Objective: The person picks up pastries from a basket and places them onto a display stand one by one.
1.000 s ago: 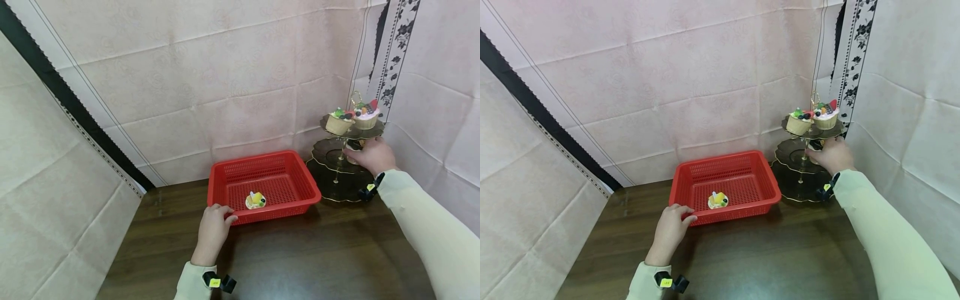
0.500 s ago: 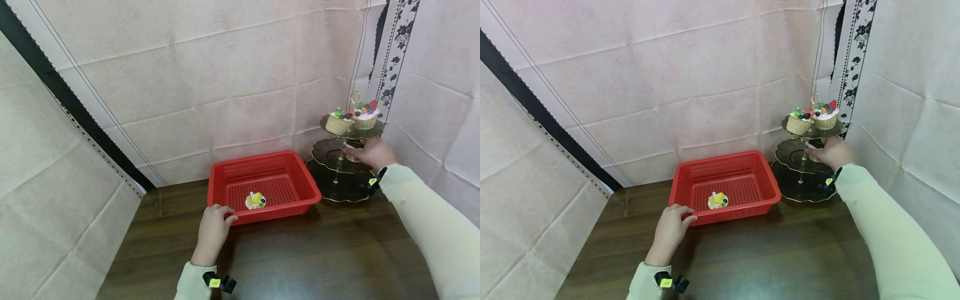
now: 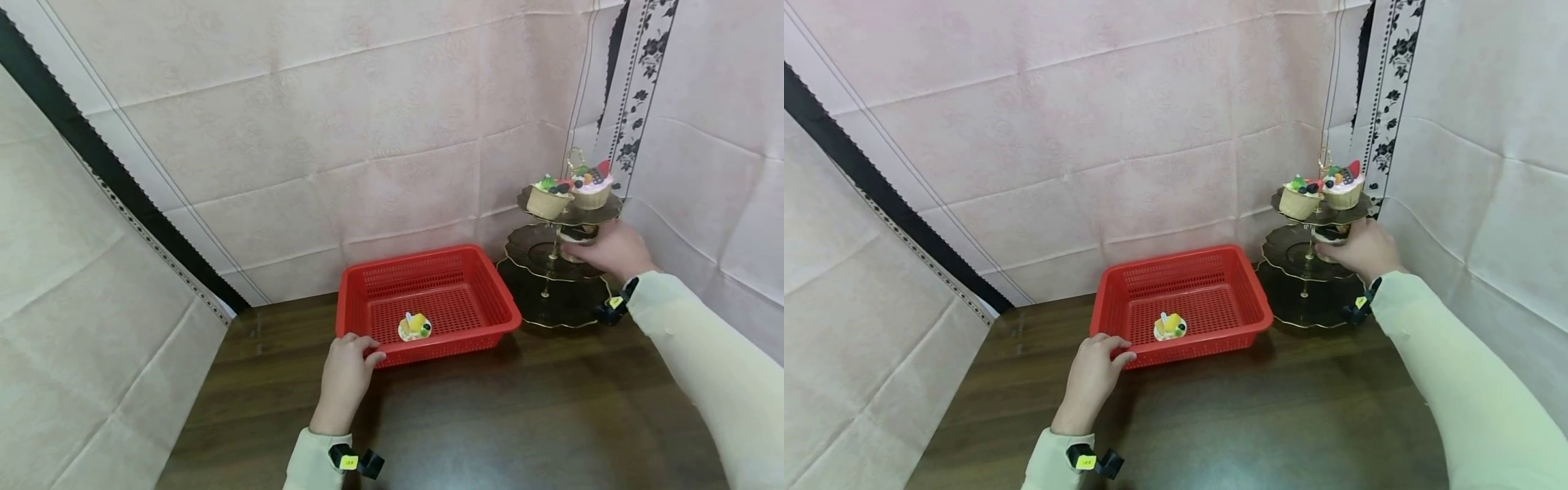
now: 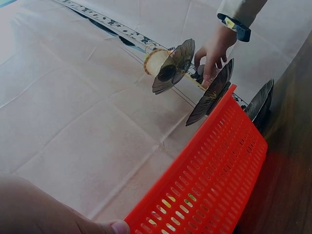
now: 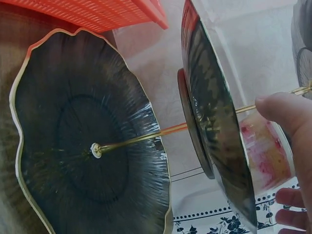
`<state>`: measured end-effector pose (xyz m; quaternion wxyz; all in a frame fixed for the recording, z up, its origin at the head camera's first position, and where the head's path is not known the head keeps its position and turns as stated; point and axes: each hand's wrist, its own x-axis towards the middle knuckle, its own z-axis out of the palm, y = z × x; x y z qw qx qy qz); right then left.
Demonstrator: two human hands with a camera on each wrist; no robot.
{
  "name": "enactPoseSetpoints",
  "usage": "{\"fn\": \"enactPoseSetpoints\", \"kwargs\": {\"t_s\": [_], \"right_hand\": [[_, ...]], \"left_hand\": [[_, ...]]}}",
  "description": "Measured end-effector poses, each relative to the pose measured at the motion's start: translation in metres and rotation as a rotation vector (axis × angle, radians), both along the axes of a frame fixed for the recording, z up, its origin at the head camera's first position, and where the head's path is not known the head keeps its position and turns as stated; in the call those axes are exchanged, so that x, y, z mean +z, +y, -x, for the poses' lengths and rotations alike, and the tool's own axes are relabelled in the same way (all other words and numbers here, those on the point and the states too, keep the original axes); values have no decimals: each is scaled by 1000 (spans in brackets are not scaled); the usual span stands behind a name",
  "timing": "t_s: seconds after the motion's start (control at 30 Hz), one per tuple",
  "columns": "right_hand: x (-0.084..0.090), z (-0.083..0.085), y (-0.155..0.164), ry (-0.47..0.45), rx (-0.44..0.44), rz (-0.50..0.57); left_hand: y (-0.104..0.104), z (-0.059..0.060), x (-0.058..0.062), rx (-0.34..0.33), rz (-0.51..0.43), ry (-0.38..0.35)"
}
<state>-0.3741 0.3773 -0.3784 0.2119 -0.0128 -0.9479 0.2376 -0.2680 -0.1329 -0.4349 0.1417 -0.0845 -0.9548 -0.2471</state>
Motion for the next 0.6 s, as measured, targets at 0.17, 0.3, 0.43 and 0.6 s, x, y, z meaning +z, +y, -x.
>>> {"fn": "enactPoseSetpoints", "kwargs": {"t_s": [0.17,0.3,0.43,0.6], "right_hand": [[-1,-7,2,84,5,-6],[-2,-18,2,78,-24,-54],[-4,-32,-4,48,-57,-78],[-3,-50,-18,45,-85,-91]], "left_hand": [[0,1,0,-2,11,5],[0,1,0,-2,17,1],[0,1,1,1,15,-8],[0,1,1,-3,10,-10]]}}
